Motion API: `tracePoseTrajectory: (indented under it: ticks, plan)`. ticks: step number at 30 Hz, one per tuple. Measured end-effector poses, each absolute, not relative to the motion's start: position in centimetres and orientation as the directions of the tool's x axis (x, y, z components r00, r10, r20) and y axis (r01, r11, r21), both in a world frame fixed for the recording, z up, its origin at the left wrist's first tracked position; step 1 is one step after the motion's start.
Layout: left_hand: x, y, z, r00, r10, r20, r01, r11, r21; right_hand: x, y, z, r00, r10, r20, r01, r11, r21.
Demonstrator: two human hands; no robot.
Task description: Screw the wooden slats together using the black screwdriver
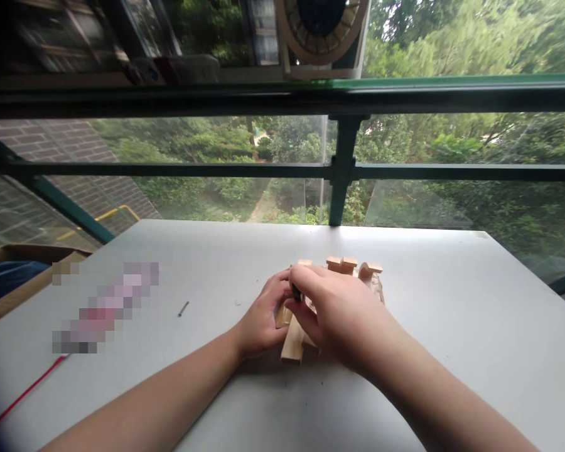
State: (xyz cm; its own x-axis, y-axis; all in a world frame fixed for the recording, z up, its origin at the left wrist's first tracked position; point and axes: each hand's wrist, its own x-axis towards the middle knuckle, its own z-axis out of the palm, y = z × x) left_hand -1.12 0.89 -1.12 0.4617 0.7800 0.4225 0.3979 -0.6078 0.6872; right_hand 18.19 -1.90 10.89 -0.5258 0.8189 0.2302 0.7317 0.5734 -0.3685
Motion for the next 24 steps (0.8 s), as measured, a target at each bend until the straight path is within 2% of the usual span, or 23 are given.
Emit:
tracePoseTrajectory:
  ticks: [12,17,24]
  plan:
    - [-1.05,1.03,-1.19,0.456,0.772,0.442,0.371,-0.617,0.694,18.10,-1.65,10.38,-0.522,0.801,0.294,0.692,0.599,-0.403]
    - [-1.08,0.97,-1.04,0.461,0.780,0.422,0.375,-0.603,0.704,17.93,-1.85,10.65,-0.552,0.790,0.268,0.649,0.609,-0.457]
    - [-1.10,0.96,-0.92,0.462,0.783,0.416,0.374,-0.597,0.709,18.53,-2.34,11.02,-0.528,0.824,0.205,0.703,0.560,-0.439]
